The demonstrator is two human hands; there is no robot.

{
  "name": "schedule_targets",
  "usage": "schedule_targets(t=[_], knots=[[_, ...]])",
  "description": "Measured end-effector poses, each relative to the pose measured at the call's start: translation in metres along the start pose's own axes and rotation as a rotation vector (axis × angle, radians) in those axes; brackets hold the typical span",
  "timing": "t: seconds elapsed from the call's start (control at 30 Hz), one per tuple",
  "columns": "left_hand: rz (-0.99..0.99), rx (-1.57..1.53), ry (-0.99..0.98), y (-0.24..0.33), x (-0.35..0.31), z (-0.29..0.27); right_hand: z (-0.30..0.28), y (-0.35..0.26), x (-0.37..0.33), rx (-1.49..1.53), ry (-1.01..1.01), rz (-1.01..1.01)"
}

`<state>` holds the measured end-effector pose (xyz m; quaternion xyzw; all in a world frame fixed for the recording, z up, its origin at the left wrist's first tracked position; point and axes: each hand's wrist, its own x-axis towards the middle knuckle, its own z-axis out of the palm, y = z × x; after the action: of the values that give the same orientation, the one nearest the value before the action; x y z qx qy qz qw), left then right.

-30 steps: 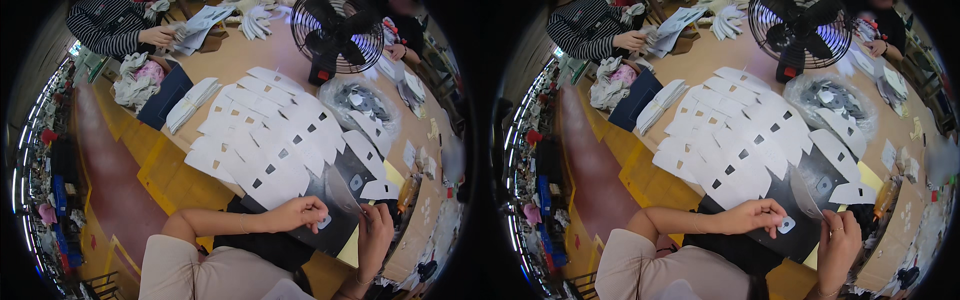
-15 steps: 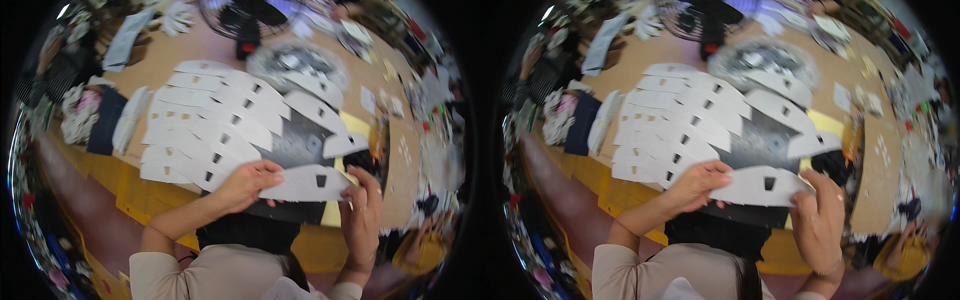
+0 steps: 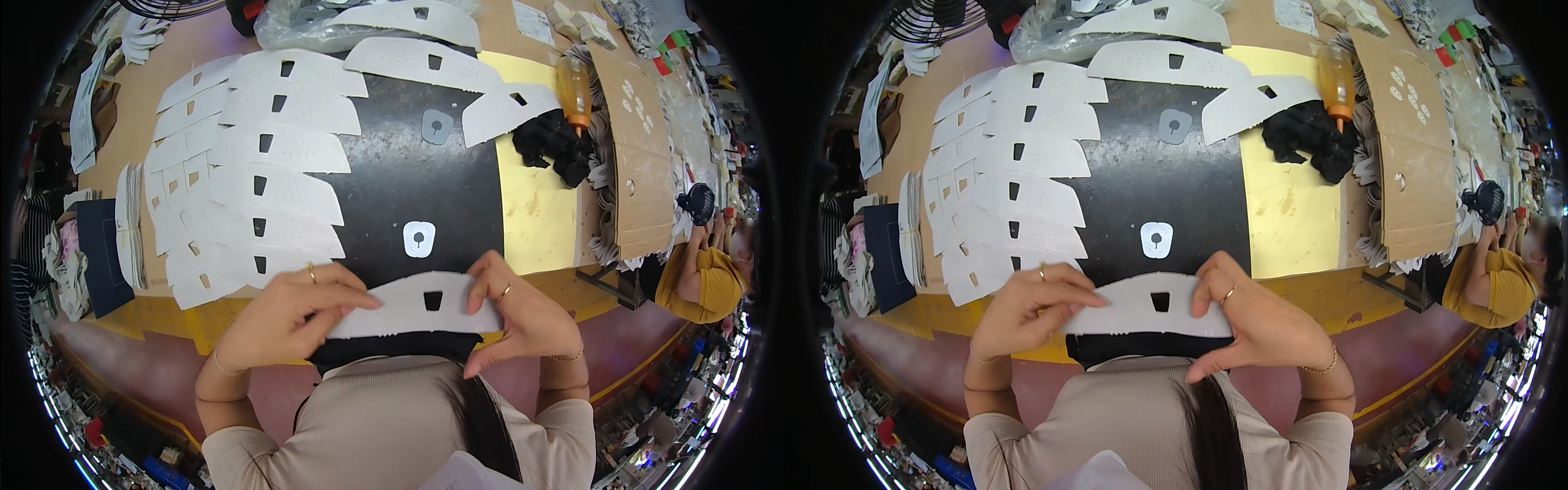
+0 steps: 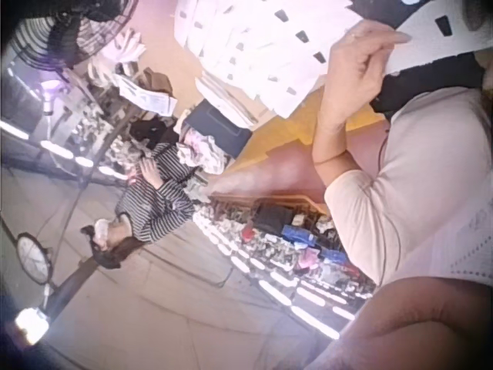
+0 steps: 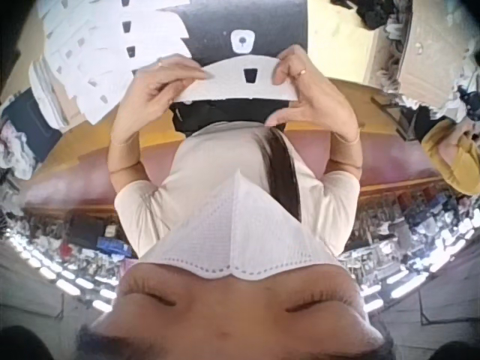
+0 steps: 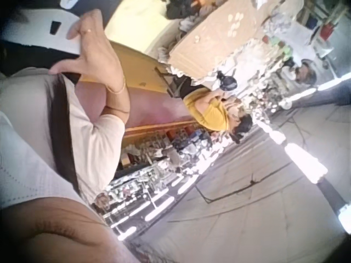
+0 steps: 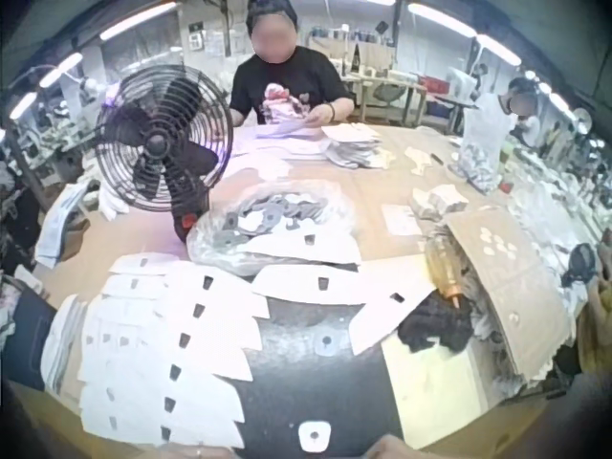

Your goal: The person applies glue from a squeeze bottle onto white fabric pieces and presses them onto a black work surface. They repeatedly pick up fabric pieces, apply glue, and smooth them down, building a layered assembly.

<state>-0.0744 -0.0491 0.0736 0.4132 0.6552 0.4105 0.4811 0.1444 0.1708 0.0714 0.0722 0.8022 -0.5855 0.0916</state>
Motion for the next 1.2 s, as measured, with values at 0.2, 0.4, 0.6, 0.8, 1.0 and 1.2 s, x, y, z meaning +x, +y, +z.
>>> schedule_targets(t=[0.2, 0.4, 0.6, 0.8, 1.0, 1.2], knots=[[-0.046, 0.043, 0.028, -0.014, -0.013, 0.019, 0.028, 0.019, 0.000, 0.052, 0.111, 0.187], [-0.027, 0.009, 0.323, -0.014, 0.006, 0.038, 0.023, 0.010, 0.017, -0.027, 0.318, 0.271], [0.116, 0.254, 0.359, -0.018, 0.028, 0.034, 0.020, 0.012, 0.034, -0.025, 0.488, 0.186], [0.120, 0.386, 0.424, -0.022, 0.044, 0.038, 0.016, 0.017, 0.044, -0.171, 0.501, 0.144], [0.101, 0.423, 0.406, -0.024, 0.051, 0.037, 0.015, 0.024, 0.047, -0.213, 0.503, 0.169], [0.101, 0.436, 0.386, -0.027, 0.054, 0.034, 0.017, 0.025, 0.047, -0.197, 0.499, 0.186]])
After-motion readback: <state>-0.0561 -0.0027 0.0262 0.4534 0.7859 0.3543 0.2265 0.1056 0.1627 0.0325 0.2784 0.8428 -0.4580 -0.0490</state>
